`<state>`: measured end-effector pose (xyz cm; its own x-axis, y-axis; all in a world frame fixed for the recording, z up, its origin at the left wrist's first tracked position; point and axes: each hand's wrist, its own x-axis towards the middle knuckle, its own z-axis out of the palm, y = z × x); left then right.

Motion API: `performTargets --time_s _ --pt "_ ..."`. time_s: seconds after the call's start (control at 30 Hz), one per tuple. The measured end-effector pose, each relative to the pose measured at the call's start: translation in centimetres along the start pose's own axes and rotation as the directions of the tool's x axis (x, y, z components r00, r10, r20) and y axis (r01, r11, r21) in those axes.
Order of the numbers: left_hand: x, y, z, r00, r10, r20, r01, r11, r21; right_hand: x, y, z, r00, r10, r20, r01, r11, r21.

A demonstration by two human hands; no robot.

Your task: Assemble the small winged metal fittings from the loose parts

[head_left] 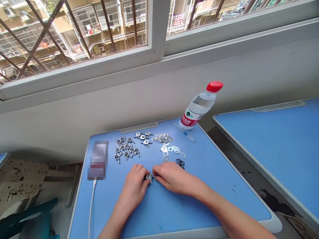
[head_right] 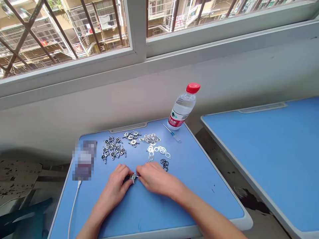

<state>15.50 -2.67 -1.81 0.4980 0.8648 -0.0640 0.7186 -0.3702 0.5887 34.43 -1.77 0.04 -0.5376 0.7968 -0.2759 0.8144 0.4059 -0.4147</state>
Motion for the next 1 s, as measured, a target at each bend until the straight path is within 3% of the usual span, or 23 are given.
performTargets --time_s 0.13,0.23,0.33,0.43,0.63,1.0 --pt "-0.1 0.1 -0.1 1.0 0.003 0.005 -0.003 1.0 0.013 -0.2 0.2 -0.3 1.0 -0.023 -0.011 0.024 0.999 0.04" --pt "-0.1 0.2 -0.2 1.0 0.005 0.018 -0.006 1.0 0.027 -0.6 1.1 -1.2 0.993 -0.026 -0.116 0.04 0.992 0.119" --pt "0.0 0.1 -0.4 1.0 -0.007 0.027 0.006 0.999 0.035 -1.0 2.7 -2.5 0.961 0.096 -0.259 -0.033 0.971 0.237" --pt "0.2 0.0 -0.6 1.0 -0.021 0.017 0.021 0.999 0.039 -1.5 4.1 -3.6 0.93 0.23 -0.288 -0.144 0.945 0.292" --pt "0.3 -0.2 -0.8 1.0 -0.017 0.005 0.017 0.999 0.04 -1.7 4.6 -3.7 0.973 0.191 -0.133 -0.172 0.975 0.141" --pt "0.2 -0.1 -1.1 1.0 -0.002 -0.016 0.003 1.0 0.025 -0.8 3.5 -2.5 0.974 0.204 -0.1 -0.21 0.976 -0.054"
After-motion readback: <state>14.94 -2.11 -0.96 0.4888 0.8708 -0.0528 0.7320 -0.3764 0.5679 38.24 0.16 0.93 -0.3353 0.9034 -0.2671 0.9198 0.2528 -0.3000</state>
